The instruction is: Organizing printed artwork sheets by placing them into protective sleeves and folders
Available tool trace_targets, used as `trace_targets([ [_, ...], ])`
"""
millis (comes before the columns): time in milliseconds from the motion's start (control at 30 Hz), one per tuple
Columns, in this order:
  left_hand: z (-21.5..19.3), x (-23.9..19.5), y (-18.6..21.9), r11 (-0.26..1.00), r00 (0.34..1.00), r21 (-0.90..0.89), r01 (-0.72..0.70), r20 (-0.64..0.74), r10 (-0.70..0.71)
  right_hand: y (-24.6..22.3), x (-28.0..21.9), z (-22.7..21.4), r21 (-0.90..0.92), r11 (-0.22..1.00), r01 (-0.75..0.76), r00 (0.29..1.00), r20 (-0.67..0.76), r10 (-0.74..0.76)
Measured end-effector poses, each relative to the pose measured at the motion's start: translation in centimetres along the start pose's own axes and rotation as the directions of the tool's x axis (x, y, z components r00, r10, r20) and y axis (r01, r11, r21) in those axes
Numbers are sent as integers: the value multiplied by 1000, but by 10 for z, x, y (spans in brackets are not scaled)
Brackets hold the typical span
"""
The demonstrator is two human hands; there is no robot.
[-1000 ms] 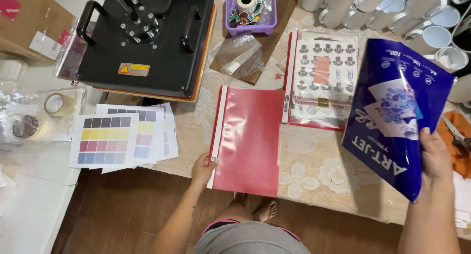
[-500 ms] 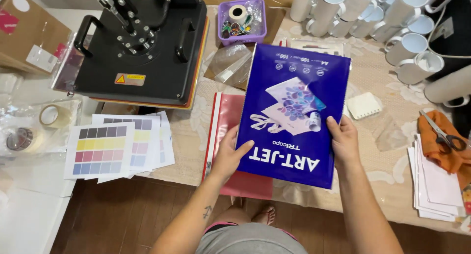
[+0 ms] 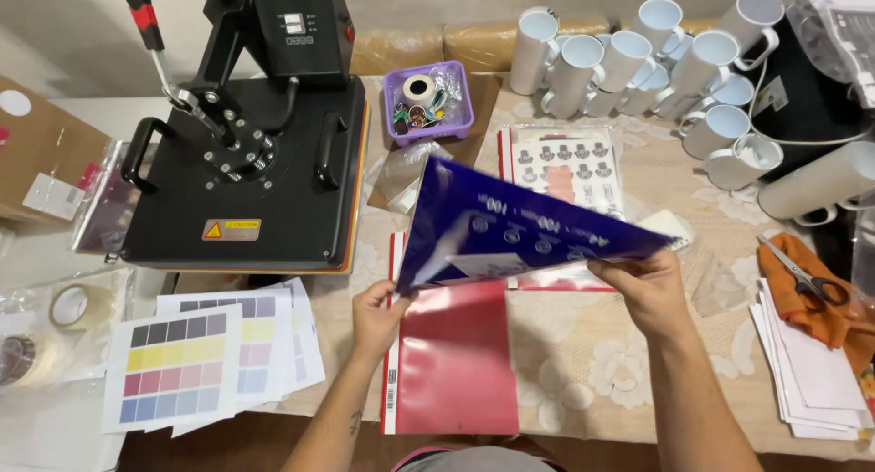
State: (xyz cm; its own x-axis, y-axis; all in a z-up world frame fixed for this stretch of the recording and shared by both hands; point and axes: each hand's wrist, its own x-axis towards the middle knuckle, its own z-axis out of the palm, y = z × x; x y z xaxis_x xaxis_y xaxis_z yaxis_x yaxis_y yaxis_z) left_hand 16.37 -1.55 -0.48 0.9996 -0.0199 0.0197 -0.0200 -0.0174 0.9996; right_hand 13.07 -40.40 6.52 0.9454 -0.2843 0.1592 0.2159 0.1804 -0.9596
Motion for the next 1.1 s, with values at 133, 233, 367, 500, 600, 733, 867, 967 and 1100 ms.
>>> trace_targets([
  [133, 17, 34, 75, 811, 831, 297, -504, -89, 549, -44, 18, 2, -12, 948, 318, 913, 272, -303],
  [233, 30, 41, 103, 522, 588, 479, -706, -15, 809, -57, 13, 8, -85, 981, 173, 982, 90, -166],
  [367, 51, 41, 86, 232, 430, 690, -686, 127, 894, -71, 9, 41, 363, 890, -277, 890, -253, 380],
  [500, 79, 17, 49, 153, 470, 807, -571, 169, 867, -2, 2, -18, 354, 817, -456, 843, -122, 524],
  [600, 105, -3, 14, 41, 481, 849, -527, 258, 838, -2, 6, -32, 367, 807, -462, 829, -144, 540],
  [733, 138, -34, -28, 221, 715, 748, -626, 438, 545, 75, 3, -96, 268, 843, -466, 831, -195, 521],
  [867, 152, -59, -101, 626, 902, 665, -407, 401, 161, 106, -26, -119, -75, 855, -513, 829, -302, 471],
  [967, 169, -42, -123, 382, 956, 877, -293, 257, 141, 135, -36, -143, -261, 810, -525, 843, -287, 454],
  [1100, 189, -1, -136, 149, 975, 966, -211, 196, 109, 146, -45, -145, -435, 743, -509, 861, -257, 439],
])
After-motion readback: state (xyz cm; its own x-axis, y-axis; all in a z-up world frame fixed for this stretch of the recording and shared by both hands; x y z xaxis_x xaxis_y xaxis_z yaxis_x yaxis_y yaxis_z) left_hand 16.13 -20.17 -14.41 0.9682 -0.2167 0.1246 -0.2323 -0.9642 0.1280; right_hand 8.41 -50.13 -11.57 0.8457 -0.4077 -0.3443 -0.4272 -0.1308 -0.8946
